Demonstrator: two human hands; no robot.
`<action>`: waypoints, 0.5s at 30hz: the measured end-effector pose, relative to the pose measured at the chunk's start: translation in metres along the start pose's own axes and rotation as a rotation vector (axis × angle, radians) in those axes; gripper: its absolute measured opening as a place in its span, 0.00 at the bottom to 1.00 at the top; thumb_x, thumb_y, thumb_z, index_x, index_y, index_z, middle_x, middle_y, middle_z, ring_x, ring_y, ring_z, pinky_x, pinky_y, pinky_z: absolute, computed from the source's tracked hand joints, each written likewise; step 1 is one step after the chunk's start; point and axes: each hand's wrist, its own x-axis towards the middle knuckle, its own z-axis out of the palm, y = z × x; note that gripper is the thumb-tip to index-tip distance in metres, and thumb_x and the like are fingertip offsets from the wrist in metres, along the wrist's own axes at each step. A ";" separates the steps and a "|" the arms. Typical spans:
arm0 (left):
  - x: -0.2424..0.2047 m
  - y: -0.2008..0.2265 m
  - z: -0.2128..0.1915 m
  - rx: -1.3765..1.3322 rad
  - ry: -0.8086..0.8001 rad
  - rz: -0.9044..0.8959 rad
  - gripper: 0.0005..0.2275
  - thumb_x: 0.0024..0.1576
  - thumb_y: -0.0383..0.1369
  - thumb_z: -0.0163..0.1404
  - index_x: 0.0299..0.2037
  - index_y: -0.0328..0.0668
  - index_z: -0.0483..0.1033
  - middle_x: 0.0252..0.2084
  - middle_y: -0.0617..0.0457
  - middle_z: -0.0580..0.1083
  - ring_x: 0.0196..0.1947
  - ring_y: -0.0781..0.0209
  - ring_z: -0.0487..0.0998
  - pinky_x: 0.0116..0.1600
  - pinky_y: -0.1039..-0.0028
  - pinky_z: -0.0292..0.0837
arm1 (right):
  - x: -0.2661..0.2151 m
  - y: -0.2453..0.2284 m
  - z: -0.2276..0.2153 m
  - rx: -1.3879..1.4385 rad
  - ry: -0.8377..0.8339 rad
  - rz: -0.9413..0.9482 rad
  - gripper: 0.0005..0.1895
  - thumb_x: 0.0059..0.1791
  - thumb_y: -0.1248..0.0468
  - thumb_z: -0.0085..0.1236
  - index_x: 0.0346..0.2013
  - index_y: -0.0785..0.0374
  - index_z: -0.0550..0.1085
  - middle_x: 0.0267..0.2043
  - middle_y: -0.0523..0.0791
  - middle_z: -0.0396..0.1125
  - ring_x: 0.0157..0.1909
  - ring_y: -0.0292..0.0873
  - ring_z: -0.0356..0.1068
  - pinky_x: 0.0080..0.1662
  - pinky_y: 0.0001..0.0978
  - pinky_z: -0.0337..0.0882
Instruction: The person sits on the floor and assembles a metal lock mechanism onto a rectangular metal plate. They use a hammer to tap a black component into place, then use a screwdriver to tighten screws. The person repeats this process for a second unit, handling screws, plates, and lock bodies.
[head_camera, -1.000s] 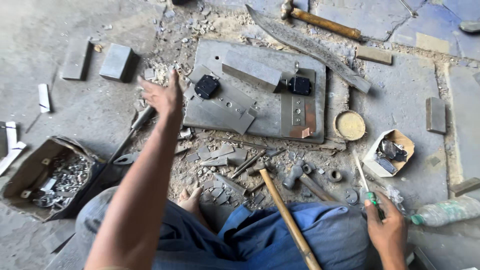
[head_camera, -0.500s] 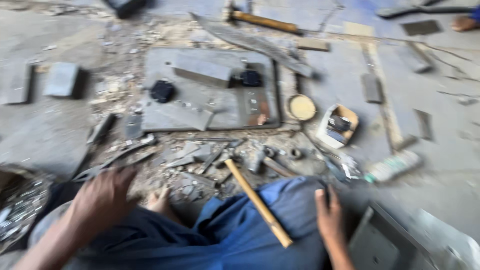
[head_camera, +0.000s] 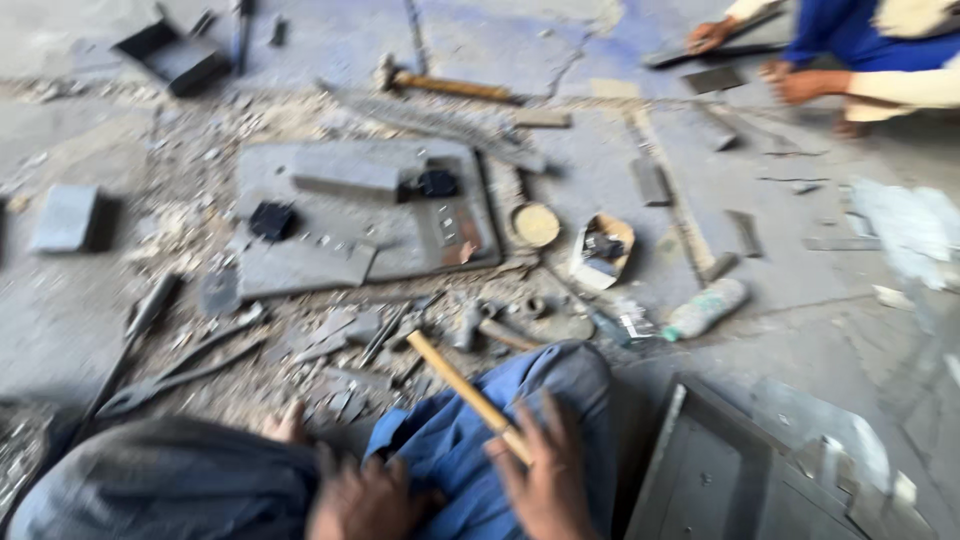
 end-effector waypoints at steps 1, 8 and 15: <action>0.016 0.016 0.024 -0.092 0.108 0.061 0.34 0.54 0.64 0.45 0.57 0.42 0.69 0.52 0.36 0.73 0.57 0.34 0.71 0.67 0.25 0.33 | 0.000 -0.009 -0.001 -0.039 -0.059 -0.001 0.34 0.44 0.49 0.66 0.59 0.63 0.72 0.65 0.61 0.59 0.65 0.66 0.57 0.61 0.55 0.57; 0.136 -0.001 0.200 0.117 1.213 0.620 0.20 0.47 0.52 0.52 0.31 0.41 0.77 0.19 0.37 0.74 0.17 0.35 0.75 0.30 0.21 0.62 | 0.009 -0.028 -0.006 -0.082 -0.248 -0.021 0.21 0.49 0.63 0.61 0.55 0.65 0.72 0.46 0.55 0.67 0.47 0.59 0.69 0.48 0.50 0.70; 0.166 0.013 0.222 -0.064 1.270 0.549 0.11 0.47 0.42 0.55 0.18 0.48 0.73 0.13 0.48 0.68 0.12 0.47 0.69 0.27 0.37 0.66 | 0.037 -0.055 -0.016 -0.043 -0.258 -0.026 0.19 0.49 0.66 0.60 0.54 0.69 0.71 0.44 0.56 0.69 0.44 0.59 0.71 0.46 0.48 0.72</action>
